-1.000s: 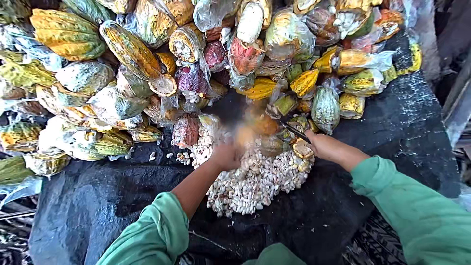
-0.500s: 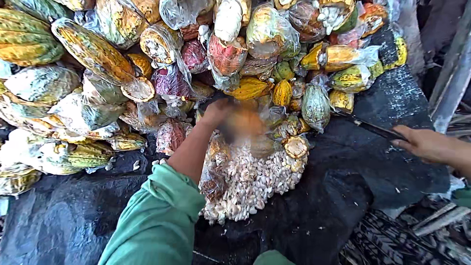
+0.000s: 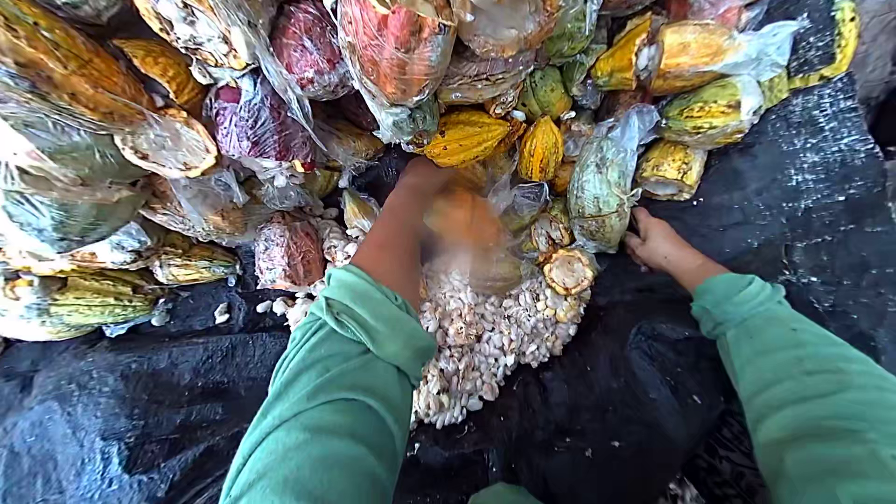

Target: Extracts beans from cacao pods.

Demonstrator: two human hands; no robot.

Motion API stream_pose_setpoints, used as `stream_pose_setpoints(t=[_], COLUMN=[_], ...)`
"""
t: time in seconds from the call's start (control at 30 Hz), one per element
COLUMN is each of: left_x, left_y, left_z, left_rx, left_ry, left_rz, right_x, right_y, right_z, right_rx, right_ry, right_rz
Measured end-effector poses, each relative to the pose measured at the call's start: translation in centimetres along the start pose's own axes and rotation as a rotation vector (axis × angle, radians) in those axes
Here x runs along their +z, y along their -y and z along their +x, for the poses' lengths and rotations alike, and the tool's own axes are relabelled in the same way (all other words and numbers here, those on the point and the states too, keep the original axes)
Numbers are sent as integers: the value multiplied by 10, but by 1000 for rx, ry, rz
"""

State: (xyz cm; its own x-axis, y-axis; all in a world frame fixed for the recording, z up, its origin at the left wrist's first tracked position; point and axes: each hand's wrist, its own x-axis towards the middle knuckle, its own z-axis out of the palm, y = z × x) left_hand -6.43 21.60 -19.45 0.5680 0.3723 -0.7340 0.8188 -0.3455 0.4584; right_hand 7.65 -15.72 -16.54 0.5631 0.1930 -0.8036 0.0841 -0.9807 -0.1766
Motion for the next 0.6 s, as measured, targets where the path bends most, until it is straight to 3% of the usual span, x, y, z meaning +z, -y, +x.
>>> stream_pose_setpoints(t=[0.27,0.47,0.6], left_x=[47,49,49], left_y=[4,2,21], left_z=[-18,-51,-69], left_rx=[229,254,385], left_ry=[93,122,166], left_rz=[-351,-382,-444], right_x=[-29,-42,-26], right_y=[-6,3,25], right_z=[-43,-66,-91], right_rx=[-64,-95,-179], right_ry=[126,181,303], right_rz=[-76,-209,-432])
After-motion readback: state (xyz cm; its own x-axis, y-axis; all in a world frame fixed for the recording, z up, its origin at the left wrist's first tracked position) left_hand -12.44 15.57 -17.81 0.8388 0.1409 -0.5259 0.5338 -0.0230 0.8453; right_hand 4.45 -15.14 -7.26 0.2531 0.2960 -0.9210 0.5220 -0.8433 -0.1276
